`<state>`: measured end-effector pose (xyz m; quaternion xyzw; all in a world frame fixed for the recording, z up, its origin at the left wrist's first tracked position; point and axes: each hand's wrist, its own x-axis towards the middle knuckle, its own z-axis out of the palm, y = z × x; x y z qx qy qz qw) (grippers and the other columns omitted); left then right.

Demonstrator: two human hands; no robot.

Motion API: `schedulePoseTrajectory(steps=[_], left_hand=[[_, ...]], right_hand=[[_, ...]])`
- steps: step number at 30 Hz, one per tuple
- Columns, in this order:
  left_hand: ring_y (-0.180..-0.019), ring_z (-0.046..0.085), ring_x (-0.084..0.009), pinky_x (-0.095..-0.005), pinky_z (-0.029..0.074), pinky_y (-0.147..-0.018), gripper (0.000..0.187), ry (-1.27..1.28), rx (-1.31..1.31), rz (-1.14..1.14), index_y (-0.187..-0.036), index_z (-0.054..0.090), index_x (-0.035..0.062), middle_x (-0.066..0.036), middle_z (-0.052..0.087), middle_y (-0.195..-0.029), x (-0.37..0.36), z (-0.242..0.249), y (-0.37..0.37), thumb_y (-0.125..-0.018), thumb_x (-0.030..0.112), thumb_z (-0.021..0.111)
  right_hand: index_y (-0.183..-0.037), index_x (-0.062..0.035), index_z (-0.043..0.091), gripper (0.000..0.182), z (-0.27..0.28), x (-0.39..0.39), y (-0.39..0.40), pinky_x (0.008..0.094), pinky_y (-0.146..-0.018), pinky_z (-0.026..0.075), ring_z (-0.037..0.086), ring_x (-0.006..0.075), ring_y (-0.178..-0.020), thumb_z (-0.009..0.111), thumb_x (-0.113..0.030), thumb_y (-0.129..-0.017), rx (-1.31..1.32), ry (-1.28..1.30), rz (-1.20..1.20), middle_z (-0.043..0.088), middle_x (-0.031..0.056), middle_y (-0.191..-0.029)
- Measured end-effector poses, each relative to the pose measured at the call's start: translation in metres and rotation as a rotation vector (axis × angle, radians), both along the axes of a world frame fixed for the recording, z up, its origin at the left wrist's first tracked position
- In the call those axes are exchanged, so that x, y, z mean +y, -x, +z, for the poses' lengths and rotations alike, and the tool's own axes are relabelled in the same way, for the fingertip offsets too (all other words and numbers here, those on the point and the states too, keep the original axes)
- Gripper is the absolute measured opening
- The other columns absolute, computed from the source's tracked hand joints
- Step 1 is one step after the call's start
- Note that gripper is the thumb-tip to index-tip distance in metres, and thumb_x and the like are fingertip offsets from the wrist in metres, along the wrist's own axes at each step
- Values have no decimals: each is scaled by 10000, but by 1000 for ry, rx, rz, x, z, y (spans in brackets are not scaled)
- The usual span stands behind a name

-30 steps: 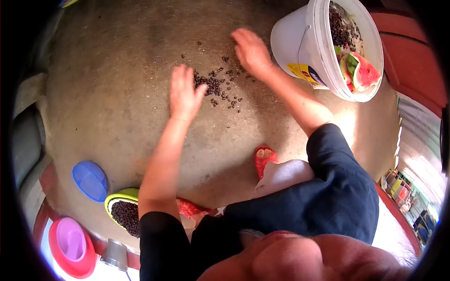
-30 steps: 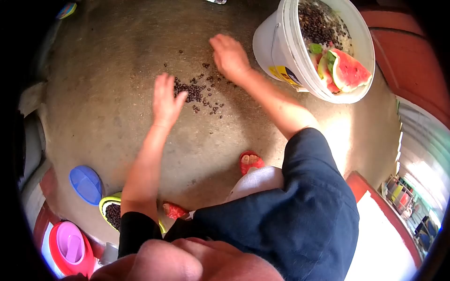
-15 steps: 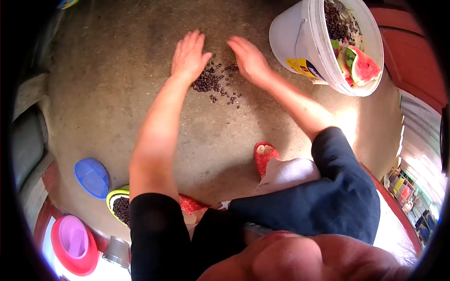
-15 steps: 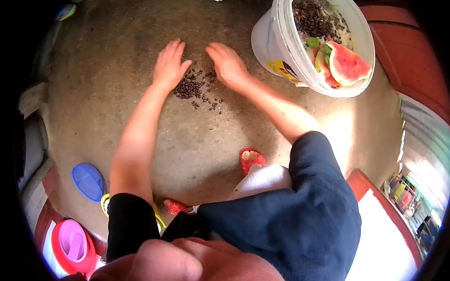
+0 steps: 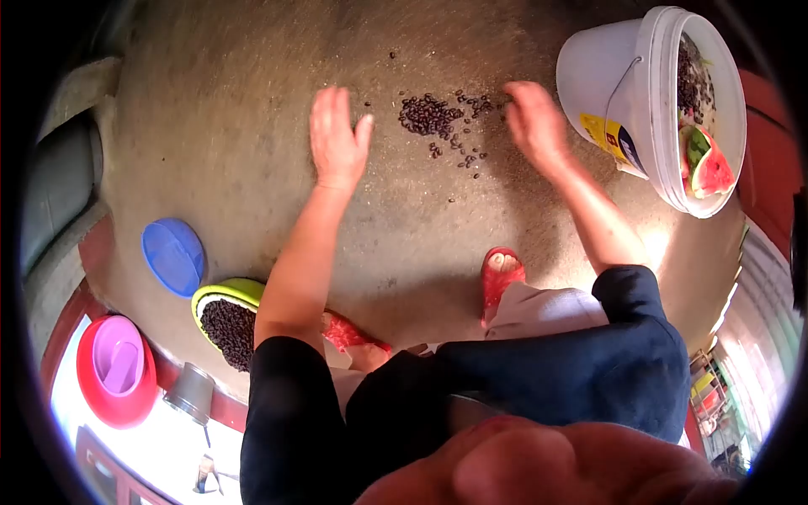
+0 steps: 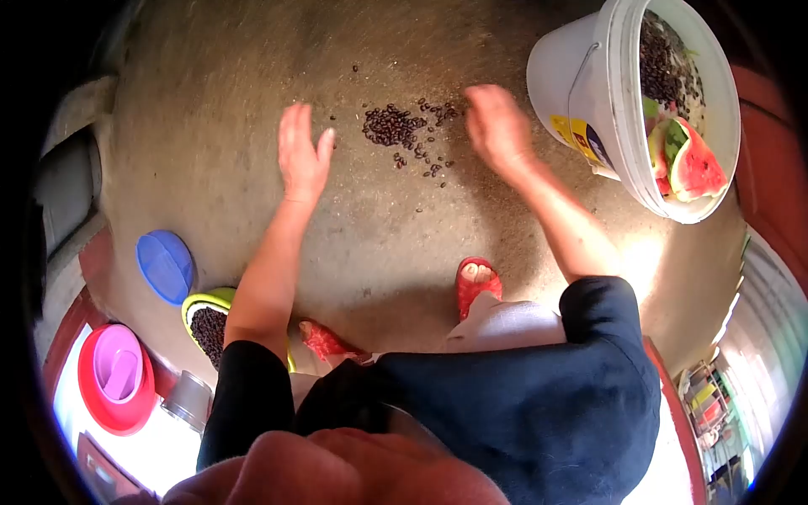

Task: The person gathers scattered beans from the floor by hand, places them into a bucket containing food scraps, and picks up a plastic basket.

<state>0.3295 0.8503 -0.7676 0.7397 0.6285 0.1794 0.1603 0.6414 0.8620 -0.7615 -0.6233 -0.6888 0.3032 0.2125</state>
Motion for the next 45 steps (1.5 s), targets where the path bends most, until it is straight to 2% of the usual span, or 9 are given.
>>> schedulePoseTrajectory(steps=[5,10,16,19,26,32,35,39,45], left_hand=[[-1335,264,-365,-469,189,-1111,613,43,23,-24,-1307,410,-21,-203,339,-1412,-23,-11,-33,-854,351,591],[-1358,253,-338,-450,181,-1123,619,89,-22,-155,-1341,389,14,-175,312,-1444,-40,-5,-87,-866,368,570],[-1317,324,-342,-447,257,-1094,493,-26,-49,-174,-1319,429,31,-181,378,-1395,0,17,-56,-891,243,548],[-1333,295,-340,-444,244,-1099,535,-71,-3,-93,-1342,398,25,-177,339,-1423,51,7,-50,-890,271,545],[-1323,309,-363,-461,206,-1118,585,57,70,-287,-1332,384,-20,-223,355,-1399,20,-10,-74,-857,263,574],[-1277,372,-351,-451,271,-1091,580,71,-116,-468,-1297,436,29,-180,423,-1348,-43,16,-65,-789,194,663],[-1225,418,-340,-432,334,-1042,607,36,-165,-372,-1299,440,48,-154,457,-1308,-39,32,-57,-756,144,693],[-1101,479,-333,-404,403,-963,613,155,-86,-325,-1276,446,37,-160,488,-1181,-31,30,-54,-724,100,705],[-937,558,-391,-436,484,-782,584,401,42,-99,-1254,437,18,-191,461,-1111,-19,27,-84,-723,66,676]], right_hand=[[-1007,-43,499,209,11,0,-37,481,-687,478,574,399,-824,528,-62,-801,-486,93,76,561,196,-935],[-1024,-49,508,214,8,-13,7,489,-733,464,573,417,-864,504,-70,-811,-202,226,38,548,223,-970],[-1031,-41,529,243,27,8,31,430,-647,505,597,376,-783,557,-35,-790,49,-137,204,559,177,-928],[-1101,-22,532,303,14,46,46,436,-871,458,535,361,-1065,511,-31,-798,-145,-320,197,554,180,-1134],[-1184,-15,539,366,-8,71,82,469,-1036,327,421,319,-1261,462,-95,-836,-166,-297,527,492,171,-1300],[-1189,-41,533,459,18,11,32,432,-958,427,515,352,-1138,582,-5,-734,-66,-250,447,556,165,-1208],[-1211,-59,476,511,38,21,5,409,-896,468,528,386,-1080,649,-43,-730,-186,245,209,513,186,-1212],[-1230,-62,437,574,17,16,6,420,-820,493,563,385,-995,682,-58,-711,-138,313,166,488,188,-1177],[-1086,-33,498,314,30,24,58,453,-719,500,596,382,-872,552,-77,-779,-227,236,533,506,201,-1072]])
